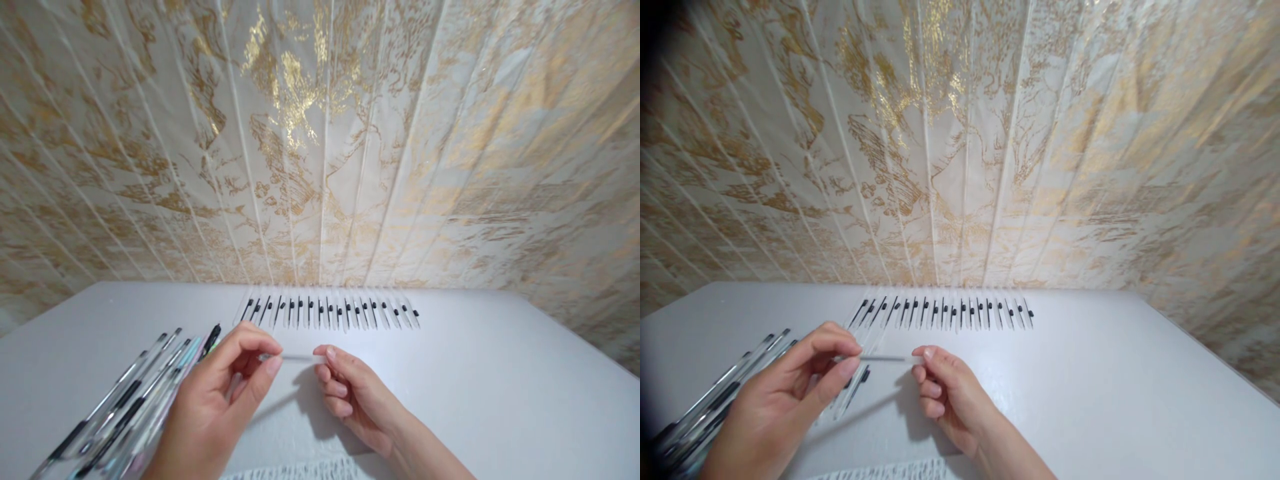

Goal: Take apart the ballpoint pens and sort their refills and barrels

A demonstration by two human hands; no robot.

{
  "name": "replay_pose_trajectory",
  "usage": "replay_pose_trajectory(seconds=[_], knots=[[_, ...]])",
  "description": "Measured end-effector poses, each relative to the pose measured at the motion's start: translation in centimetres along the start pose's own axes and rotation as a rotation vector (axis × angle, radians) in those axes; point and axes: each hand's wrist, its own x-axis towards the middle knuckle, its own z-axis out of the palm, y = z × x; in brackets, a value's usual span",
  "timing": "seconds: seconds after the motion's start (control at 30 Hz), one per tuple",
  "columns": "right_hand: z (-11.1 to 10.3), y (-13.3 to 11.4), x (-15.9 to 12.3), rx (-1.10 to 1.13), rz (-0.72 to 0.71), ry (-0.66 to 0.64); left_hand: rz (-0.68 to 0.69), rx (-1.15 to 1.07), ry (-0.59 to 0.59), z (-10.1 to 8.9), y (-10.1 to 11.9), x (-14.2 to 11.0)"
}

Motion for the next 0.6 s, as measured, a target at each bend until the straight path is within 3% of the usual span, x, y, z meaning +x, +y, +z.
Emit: replay_pose_trajectory(seconds=[0.23,0.4,0.5,0.6], knots=[[0.3,0.2,-0.1,-0.006,0.015,-0.049,-0.070,-0.018,-0.009,0.6,0.3,0.0],[0.2,-1.0,0.1,0.001,-0.142,0.075,-0.157,-0.033,0.002,0.6,0.2,0.2],[0.1,-2.2,0.2,-0.098,-0.320,0.180,-0.291,-0.064,-0.178,1.5,-0.6,-0.4],[0.2,-3.4,-0.1,-0.287,-0.379,0.217,-0.431,-0.133,-0.531,2.8,-1.8,-1.9]])
